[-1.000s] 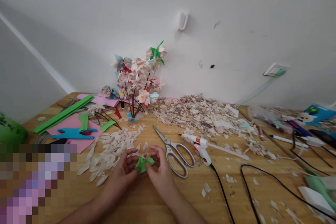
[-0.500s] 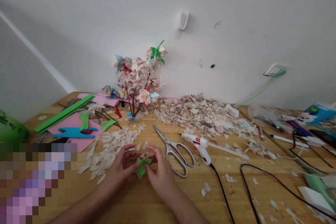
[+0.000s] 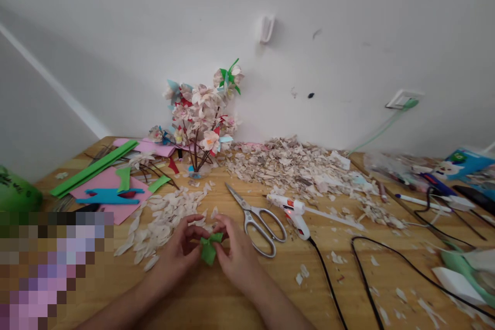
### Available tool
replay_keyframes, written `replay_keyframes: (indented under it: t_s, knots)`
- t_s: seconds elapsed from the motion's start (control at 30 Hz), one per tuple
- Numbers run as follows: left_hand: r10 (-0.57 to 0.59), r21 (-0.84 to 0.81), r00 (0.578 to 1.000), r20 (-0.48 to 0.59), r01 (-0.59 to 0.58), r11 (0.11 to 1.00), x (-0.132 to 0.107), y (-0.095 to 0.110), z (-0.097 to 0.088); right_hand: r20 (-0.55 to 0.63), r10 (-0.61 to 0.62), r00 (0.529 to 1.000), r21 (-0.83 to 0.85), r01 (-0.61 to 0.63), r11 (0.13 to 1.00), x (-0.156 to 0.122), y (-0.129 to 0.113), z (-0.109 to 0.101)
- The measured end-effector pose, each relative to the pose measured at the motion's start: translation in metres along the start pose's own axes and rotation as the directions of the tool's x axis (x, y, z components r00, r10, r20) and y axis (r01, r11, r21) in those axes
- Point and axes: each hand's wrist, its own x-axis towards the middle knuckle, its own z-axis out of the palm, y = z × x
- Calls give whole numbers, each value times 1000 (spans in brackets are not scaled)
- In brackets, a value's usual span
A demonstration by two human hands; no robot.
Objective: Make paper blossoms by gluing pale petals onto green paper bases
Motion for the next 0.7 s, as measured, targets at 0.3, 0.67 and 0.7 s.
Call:
replay_keyframes:
  t_s: [0.3, 0.67, 0.7]
  knots:
    - [-12, 190, 1000, -16, 15, 982, 0, -2, 1, 50, 60, 997, 153, -67, 986, 2, 3, -2]
    - [-23, 413, 1000, 14, 15, 910, -2, -5, -3, 317, 114, 942, 412, -245, 877, 11, 16, -3]
    - [-26, 427, 1000, 17, 16, 904, -2, -5, -3, 323, 112, 940, 413, -247, 877, 12, 17, -3]
